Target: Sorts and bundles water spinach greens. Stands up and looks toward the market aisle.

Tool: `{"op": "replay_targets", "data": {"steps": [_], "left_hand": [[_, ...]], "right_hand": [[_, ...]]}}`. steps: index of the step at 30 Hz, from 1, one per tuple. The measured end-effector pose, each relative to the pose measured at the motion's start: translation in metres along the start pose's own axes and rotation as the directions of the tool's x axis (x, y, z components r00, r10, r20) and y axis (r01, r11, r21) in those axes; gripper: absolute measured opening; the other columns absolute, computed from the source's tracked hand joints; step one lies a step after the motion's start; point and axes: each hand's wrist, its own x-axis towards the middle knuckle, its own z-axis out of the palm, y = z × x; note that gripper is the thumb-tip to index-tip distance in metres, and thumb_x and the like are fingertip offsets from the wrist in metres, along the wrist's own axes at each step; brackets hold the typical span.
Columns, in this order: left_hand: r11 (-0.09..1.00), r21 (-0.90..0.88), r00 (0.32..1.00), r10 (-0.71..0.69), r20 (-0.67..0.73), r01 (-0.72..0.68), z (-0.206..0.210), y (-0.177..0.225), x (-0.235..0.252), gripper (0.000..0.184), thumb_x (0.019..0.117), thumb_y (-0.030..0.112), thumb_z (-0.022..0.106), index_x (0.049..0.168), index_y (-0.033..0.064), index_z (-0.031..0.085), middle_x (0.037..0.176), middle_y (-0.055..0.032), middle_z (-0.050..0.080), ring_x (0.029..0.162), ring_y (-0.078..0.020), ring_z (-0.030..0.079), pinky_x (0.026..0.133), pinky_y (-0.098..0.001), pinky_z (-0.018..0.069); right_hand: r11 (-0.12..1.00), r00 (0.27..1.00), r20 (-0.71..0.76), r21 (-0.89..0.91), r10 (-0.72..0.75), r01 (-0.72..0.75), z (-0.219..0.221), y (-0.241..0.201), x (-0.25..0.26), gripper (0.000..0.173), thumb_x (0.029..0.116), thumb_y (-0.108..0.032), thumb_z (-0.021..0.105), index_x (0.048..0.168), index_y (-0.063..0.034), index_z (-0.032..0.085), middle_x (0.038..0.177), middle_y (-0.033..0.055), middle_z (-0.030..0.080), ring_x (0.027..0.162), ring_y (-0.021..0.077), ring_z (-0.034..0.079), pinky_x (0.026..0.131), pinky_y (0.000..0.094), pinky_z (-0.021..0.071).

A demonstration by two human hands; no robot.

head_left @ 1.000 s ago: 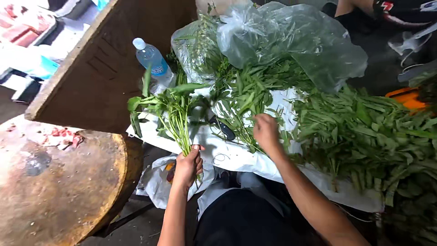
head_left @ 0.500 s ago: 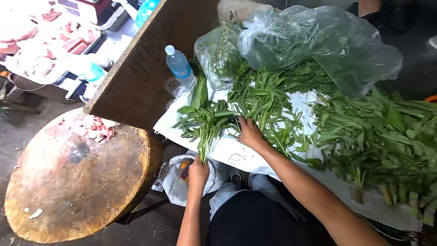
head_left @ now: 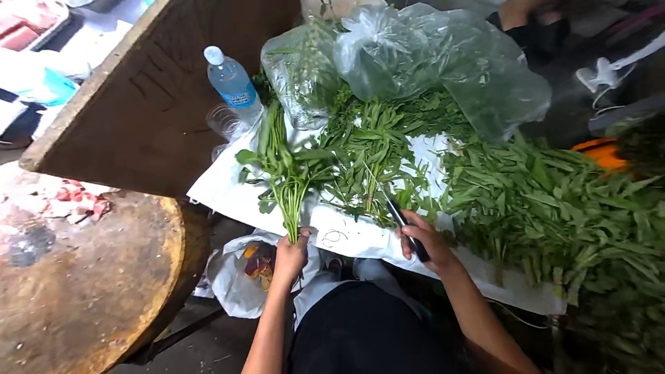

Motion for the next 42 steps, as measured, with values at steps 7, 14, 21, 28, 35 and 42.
{"op": "replay_targets", "data": {"steps": [7, 14, 21, 28, 35, 42], "left_hand": [[0.951, -0.294, 0.996, -0.085, 0.040, 0.093, 0.017, 0.031, 0.007, 0.019, 0.1075, 0.012, 0.048, 0.109, 0.0027, 0.065, 0.052, 0.0027, 0.043, 0.038, -0.0069, 0.040, 0.036, -0.0228, 0.0382], [0.912, -0.390, 0.992, -0.107, 0.067, 0.124, 0.024, 0.033, 0.009, 0.020, 0.1082, 0.012, 0.047, 0.109, 0.0018, 0.064, 0.050, 0.0029, 0.040, 0.036, -0.0060, 0.037, 0.034, -0.0216, 0.0352], [0.900, -0.411, 0.986, -0.103, 0.130, 0.148, 0.043, 0.038, 0.015, 0.021, 0.1080, 0.012, 0.048, 0.109, 0.0005, 0.066, 0.051, 0.0031, 0.039, 0.037, -0.0059, 0.036, 0.035, -0.0214, 0.0351], [0.914, -0.376, 0.985, -0.105, 0.140, 0.151, 0.047, 0.041, 0.022, 0.019, 0.1079, 0.012, 0.049, 0.107, 0.0014, 0.065, 0.051, 0.0030, 0.039, 0.037, -0.0060, 0.037, 0.035, -0.0216, 0.0358], [0.910, -0.380, 0.985, -0.135, 0.104, 0.165, 0.041, 0.039, 0.027, 0.020, 0.1082, 0.012, 0.048, 0.106, 0.0024, 0.065, 0.051, 0.0033, 0.040, 0.037, -0.0056, 0.037, 0.035, -0.0214, 0.0363], [0.925, -0.348, 0.987, -0.121, 0.110, 0.152, 0.047, 0.047, 0.029, 0.020, 0.1081, 0.012, 0.048, 0.106, 0.0028, 0.065, 0.051, 0.0030, 0.039, 0.037, -0.0058, 0.036, 0.035, -0.0213, 0.0358]], "right_hand": [[0.937, 0.937, 0.020, -0.038, 0.348, -0.347, 0.016, 0.031, -0.040, 0.037, 0.1054, -0.025, 0.032, 0.135, -0.0102, 0.048, 0.085, 0.0037, 0.063, 0.047, 0.0090, 0.051, 0.042, 0.0240, 0.0467], [0.871, 0.918, -0.280, -0.327, 0.280, -0.366, -0.026, 0.010, -0.073, 0.046, 0.1082, -0.021, 0.035, 0.153, -0.0116, 0.038, 0.083, 0.0039, 0.058, 0.047, 0.0117, 0.050, 0.043, 0.0284, 0.0480], [0.867, 0.922, -0.361, -0.405, 0.140, -0.291, -0.021, 0.004, -0.074, 0.051, 0.1098, -0.032, 0.043, 0.157, -0.0139, 0.035, 0.079, 0.0043, 0.058, 0.048, 0.0135, 0.054, 0.044, 0.0308, 0.0525], [0.814, 0.892, -0.387, -0.423, 0.236, -0.399, -0.054, 0.026, -0.045, 0.052, 0.1114, -0.036, 0.041, 0.160, -0.0181, 0.034, 0.083, 0.0050, 0.060, 0.049, 0.0131, 0.055, 0.046, 0.0294, 0.0512], [0.895, 0.927, -0.336, -0.342, 0.169, -0.287, -0.069, 0.033, -0.082, 0.044, 0.1096, -0.028, 0.040, 0.150, -0.0126, 0.048, 0.079, 0.0030, 0.063, 0.047, 0.0128, 0.055, 0.043, 0.0292, 0.0514], [0.852, 0.937, -0.320, -0.445, 0.137, -0.276, -0.062, 0.027, -0.044, 0.053, 0.1097, -0.034, 0.044, 0.159, -0.0158, 0.038, 0.086, 0.0032, 0.062, 0.050, 0.0110, 0.055, 0.046, 0.0276, 0.0512]]}}
